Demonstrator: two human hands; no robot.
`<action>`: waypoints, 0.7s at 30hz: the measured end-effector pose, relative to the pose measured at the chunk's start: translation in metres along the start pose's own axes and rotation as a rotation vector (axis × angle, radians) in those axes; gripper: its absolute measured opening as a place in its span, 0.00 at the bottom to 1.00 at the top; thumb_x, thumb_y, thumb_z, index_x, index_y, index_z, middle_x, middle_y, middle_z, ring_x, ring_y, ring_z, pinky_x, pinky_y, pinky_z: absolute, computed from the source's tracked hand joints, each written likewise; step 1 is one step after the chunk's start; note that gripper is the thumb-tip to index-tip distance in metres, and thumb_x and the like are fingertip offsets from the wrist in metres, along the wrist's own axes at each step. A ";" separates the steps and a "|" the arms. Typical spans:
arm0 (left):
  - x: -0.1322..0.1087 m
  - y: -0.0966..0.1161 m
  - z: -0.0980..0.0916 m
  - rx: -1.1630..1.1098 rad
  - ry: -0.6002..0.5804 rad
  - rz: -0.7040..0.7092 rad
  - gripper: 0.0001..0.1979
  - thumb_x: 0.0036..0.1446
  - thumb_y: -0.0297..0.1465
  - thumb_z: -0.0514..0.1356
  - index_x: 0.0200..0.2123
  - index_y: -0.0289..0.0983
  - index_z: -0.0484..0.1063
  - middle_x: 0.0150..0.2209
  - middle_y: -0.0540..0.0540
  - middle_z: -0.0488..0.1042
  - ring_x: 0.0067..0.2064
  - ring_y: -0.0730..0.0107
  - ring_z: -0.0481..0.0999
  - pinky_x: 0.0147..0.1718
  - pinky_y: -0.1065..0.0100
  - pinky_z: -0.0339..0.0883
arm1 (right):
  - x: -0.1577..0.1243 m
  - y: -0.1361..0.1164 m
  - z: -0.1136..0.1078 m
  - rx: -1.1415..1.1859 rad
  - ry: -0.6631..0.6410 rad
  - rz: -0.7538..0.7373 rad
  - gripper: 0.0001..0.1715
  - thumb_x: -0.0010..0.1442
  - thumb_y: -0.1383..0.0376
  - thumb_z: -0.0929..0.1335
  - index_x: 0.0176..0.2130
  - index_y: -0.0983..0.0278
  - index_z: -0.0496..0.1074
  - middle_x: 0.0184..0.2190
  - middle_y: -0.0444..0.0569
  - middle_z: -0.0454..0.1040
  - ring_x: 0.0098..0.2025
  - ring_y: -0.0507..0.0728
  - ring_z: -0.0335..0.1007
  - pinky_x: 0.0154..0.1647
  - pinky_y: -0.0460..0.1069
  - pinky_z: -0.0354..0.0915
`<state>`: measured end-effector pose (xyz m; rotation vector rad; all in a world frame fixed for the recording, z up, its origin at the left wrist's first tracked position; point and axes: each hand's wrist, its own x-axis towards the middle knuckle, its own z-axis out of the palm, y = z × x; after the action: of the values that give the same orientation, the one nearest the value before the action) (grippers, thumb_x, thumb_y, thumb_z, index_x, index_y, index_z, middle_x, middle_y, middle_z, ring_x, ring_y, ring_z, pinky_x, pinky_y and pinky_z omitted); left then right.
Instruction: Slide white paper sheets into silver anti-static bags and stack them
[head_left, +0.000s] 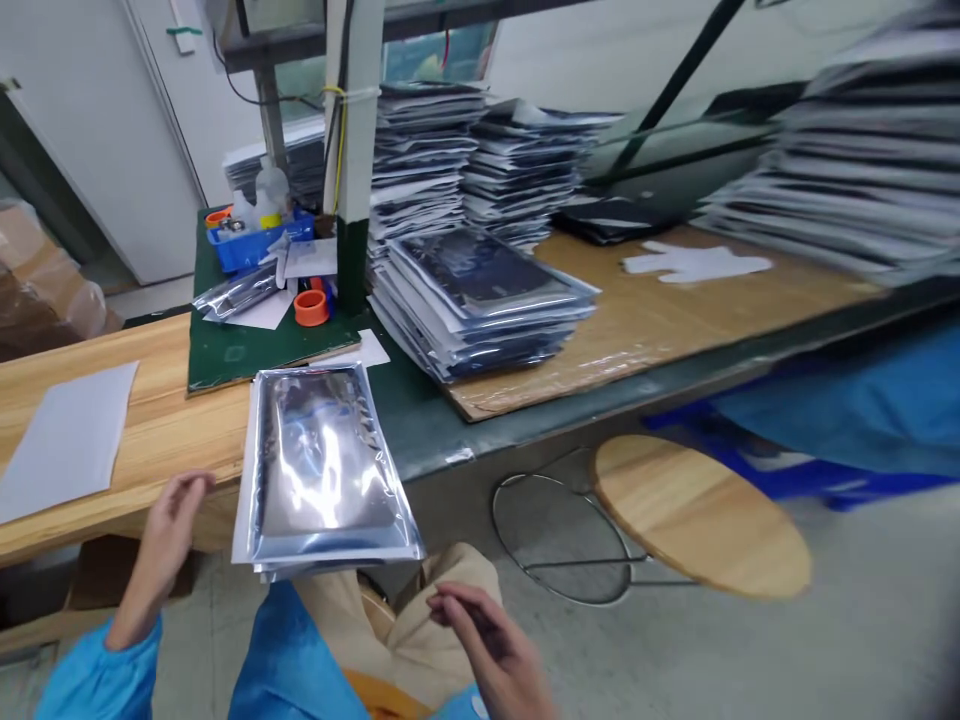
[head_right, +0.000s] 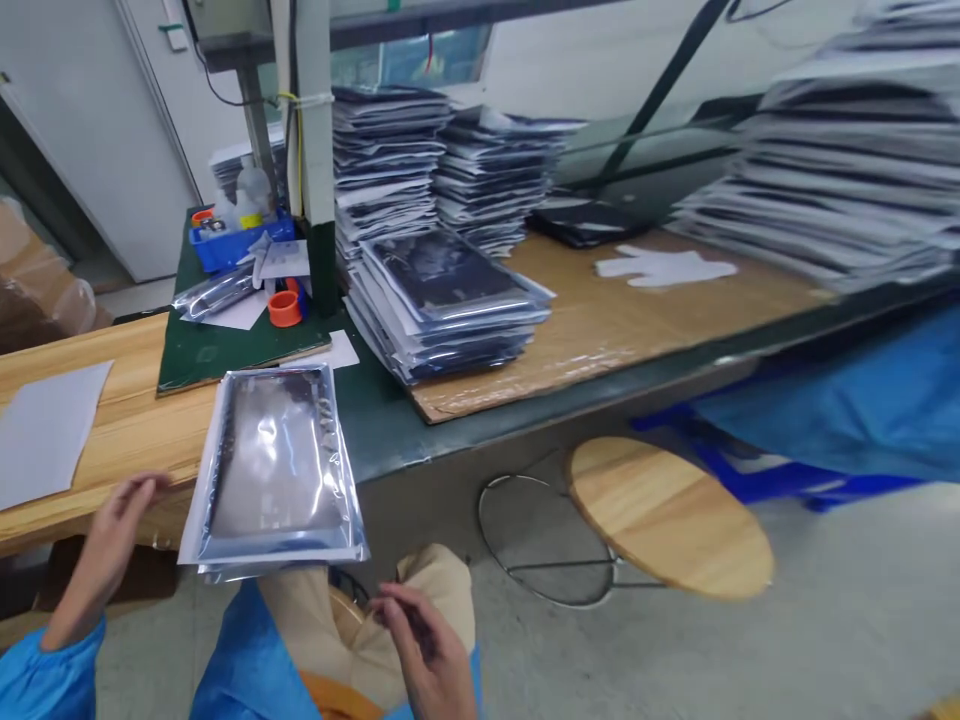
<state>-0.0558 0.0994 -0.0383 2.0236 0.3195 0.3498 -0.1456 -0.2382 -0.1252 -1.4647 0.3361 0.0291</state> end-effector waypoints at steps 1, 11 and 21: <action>0.000 0.006 0.015 0.035 -0.130 -0.002 0.17 0.51 0.46 0.59 0.32 0.37 0.71 0.34 0.44 0.74 0.40 0.61 0.73 0.45 0.63 0.66 | 0.007 -0.013 -0.002 -0.028 0.025 -0.039 0.20 0.54 0.49 0.70 0.38 0.62 0.76 0.32 0.53 0.80 0.36 0.59 0.76 0.38 0.50 0.72; -0.001 0.045 0.050 0.002 -0.171 0.009 0.23 0.50 0.52 0.57 0.27 0.37 0.67 0.50 0.39 0.68 0.47 0.58 0.70 0.44 0.63 0.65 | 0.093 -0.075 0.040 -0.108 -0.160 -0.169 0.21 0.50 0.52 0.71 0.37 0.65 0.73 0.26 0.46 0.72 0.28 0.54 0.66 0.29 0.49 0.63; -0.012 0.104 0.057 -0.504 -0.413 -0.379 0.44 0.40 0.37 0.72 0.56 0.43 0.51 0.34 0.49 0.77 0.25 0.68 0.75 0.26 0.68 0.70 | 0.098 -0.088 0.041 0.075 -0.194 -0.046 0.34 0.41 0.45 0.74 0.39 0.66 0.67 0.21 0.40 0.69 0.23 0.50 0.64 0.24 0.45 0.62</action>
<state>-0.0372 0.0021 0.0272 1.4534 0.3095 -0.2102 -0.0246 -0.2266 -0.0604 -1.3824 0.1442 0.1191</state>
